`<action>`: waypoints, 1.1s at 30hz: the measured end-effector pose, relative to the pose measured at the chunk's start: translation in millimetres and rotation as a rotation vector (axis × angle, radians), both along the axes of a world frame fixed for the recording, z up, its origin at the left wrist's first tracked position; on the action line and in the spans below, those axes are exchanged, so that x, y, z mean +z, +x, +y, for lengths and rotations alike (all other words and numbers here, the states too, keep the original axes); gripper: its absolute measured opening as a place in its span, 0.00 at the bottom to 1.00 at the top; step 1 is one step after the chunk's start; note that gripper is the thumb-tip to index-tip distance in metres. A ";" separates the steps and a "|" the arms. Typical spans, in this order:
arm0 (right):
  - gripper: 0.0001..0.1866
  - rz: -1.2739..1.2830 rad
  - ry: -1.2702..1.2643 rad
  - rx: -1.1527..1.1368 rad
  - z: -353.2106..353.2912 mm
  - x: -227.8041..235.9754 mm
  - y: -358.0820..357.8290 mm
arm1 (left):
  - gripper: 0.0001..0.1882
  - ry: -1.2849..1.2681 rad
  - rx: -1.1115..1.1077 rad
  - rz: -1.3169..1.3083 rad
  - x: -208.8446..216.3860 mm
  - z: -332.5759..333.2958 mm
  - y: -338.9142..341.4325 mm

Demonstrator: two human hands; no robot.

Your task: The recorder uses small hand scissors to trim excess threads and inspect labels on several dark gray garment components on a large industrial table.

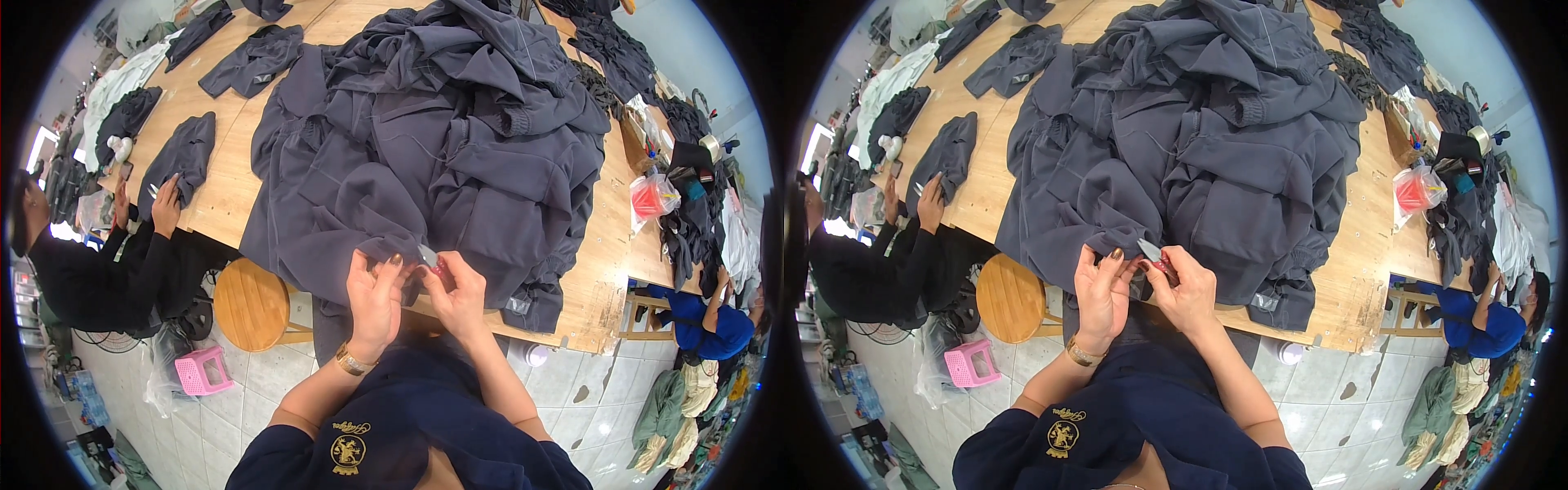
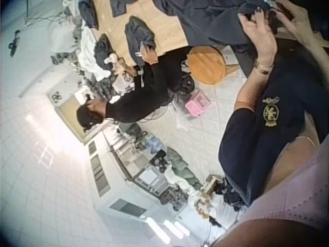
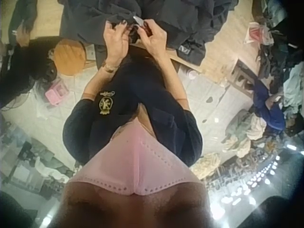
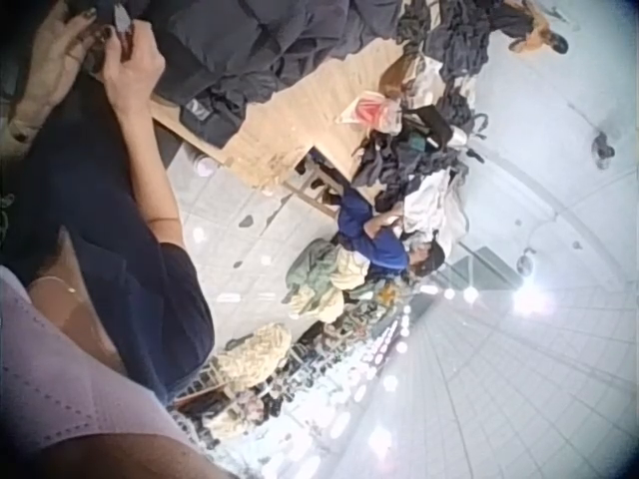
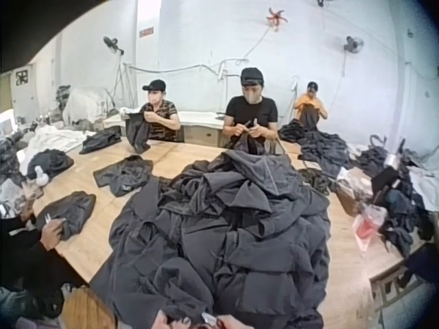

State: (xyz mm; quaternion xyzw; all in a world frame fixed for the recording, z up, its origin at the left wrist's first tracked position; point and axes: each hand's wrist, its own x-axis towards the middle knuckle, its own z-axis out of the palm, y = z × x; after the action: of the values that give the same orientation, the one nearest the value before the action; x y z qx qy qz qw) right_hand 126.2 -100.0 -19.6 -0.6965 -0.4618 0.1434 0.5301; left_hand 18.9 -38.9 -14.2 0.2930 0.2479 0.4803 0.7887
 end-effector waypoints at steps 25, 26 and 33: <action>0.10 -0.125 -0.036 0.068 -1.1 7.6 1.7 | 0.07 -0.028 0.013 -0.035 6.0 0.6 1.9; 0.10 -0.125 -0.035 0.068 -0.7 7.5 1.3 | 0.07 -0.027 0.013 -0.035 3.9 0.9 0.8; 0.10 -0.117 -0.021 0.069 1.1 6.9 0.7 | 0.08 0.028 -0.012 -0.037 -0.8 1.5 -0.8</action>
State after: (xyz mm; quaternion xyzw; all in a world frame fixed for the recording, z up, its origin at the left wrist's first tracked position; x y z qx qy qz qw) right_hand 126.9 -98.9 -12.7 -0.6931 -0.5141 0.1253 0.4895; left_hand 18.1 -37.4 -15.0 0.2966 0.2248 0.4844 0.7917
